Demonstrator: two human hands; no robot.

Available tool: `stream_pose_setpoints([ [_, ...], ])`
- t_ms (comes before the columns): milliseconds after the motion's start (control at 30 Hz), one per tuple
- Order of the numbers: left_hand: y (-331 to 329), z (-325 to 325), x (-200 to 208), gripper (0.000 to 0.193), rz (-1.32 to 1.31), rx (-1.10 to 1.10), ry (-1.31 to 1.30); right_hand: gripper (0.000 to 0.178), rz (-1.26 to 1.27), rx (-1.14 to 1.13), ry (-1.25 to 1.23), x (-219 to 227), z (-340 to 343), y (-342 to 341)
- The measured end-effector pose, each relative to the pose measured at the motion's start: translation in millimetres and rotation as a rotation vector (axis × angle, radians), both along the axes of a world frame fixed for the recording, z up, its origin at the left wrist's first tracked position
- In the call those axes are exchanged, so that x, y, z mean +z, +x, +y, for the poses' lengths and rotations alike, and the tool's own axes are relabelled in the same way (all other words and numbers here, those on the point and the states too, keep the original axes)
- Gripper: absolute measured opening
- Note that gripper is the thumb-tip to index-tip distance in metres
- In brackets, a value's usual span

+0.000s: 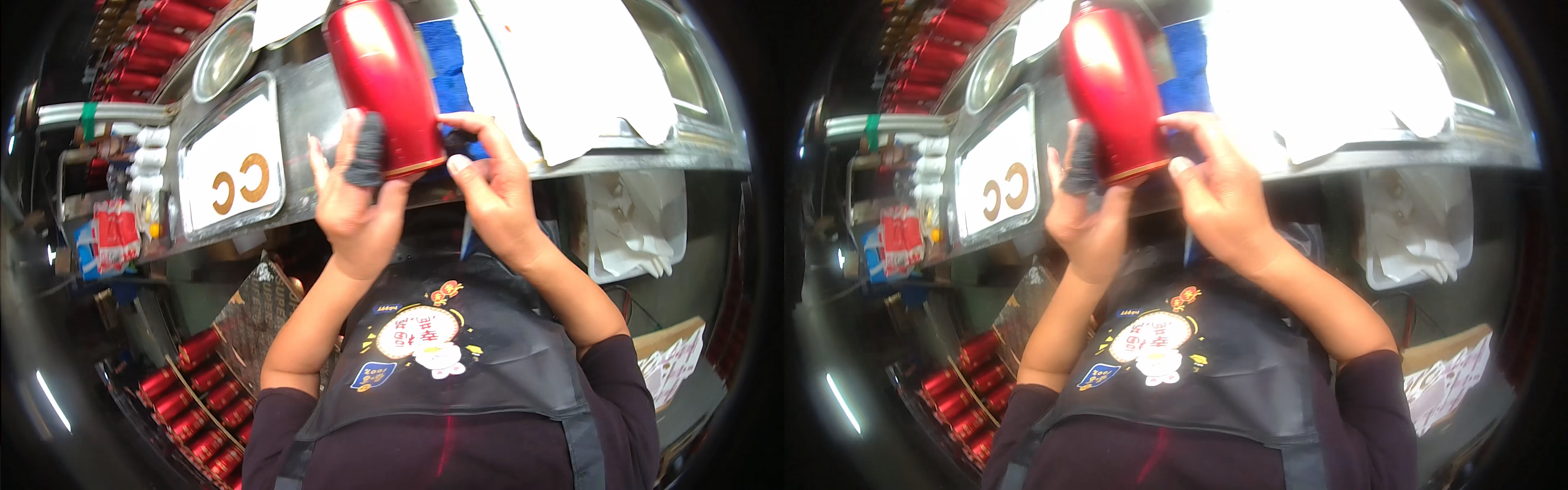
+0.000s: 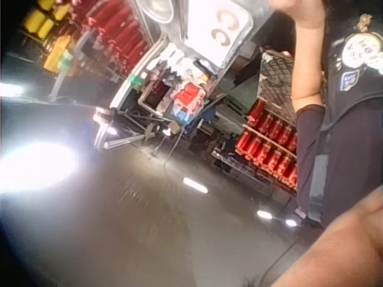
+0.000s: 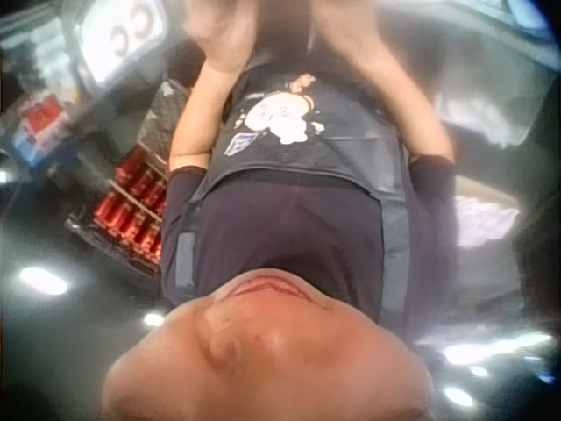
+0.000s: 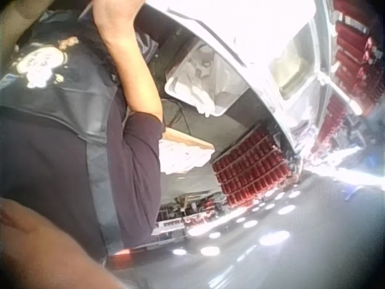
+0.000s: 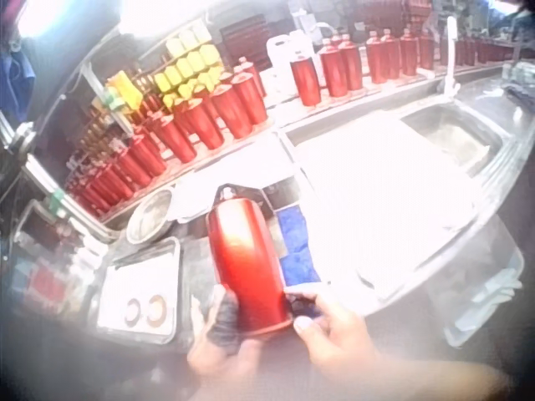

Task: The person picks up a red bottle, wipes the neck and body with a cloth, and applies a paper label to the bottle's body. The person smooths the label and places the bottle on a tray.

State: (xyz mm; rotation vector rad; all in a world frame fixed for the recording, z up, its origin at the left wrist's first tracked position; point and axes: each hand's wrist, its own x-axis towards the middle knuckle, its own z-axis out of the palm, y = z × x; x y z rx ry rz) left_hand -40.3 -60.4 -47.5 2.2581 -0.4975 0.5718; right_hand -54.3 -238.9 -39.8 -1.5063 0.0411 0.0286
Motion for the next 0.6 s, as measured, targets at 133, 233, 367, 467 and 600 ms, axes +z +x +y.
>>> stream_pose_setpoints([
  [133, -1.0, 5.6, -12.7, 0.058, 0.144, -0.064, -0.272, 0.043, -0.173, -0.053, -0.144, -1.8, 5.0, -3.9],
  [233, -13.6, 12.9, -13.8, 0.056, 0.14, -0.027, -0.23, 0.047, -0.307, -0.103, -0.35, -1.5, 13.1, 0.0],
  [367, -28.5, 23.0, -12.6, 0.049, -0.035, -0.082, 0.061, 0.061, -0.389, -0.167, -0.512, -2.3, 19.4, 9.4],
  [467, -31.5, 23.5, -15.9, 0.044, 0.003, -0.044, 0.119, 0.057, -0.313, -0.158, -0.453, -3.1, 19.1, 8.7],
  [600, -26.6, 22.0, -16.9, 0.04, -0.05, -0.048, 0.146, 0.044, -0.281, -0.102, -0.332, -7.4, 13.3, 6.9],
])
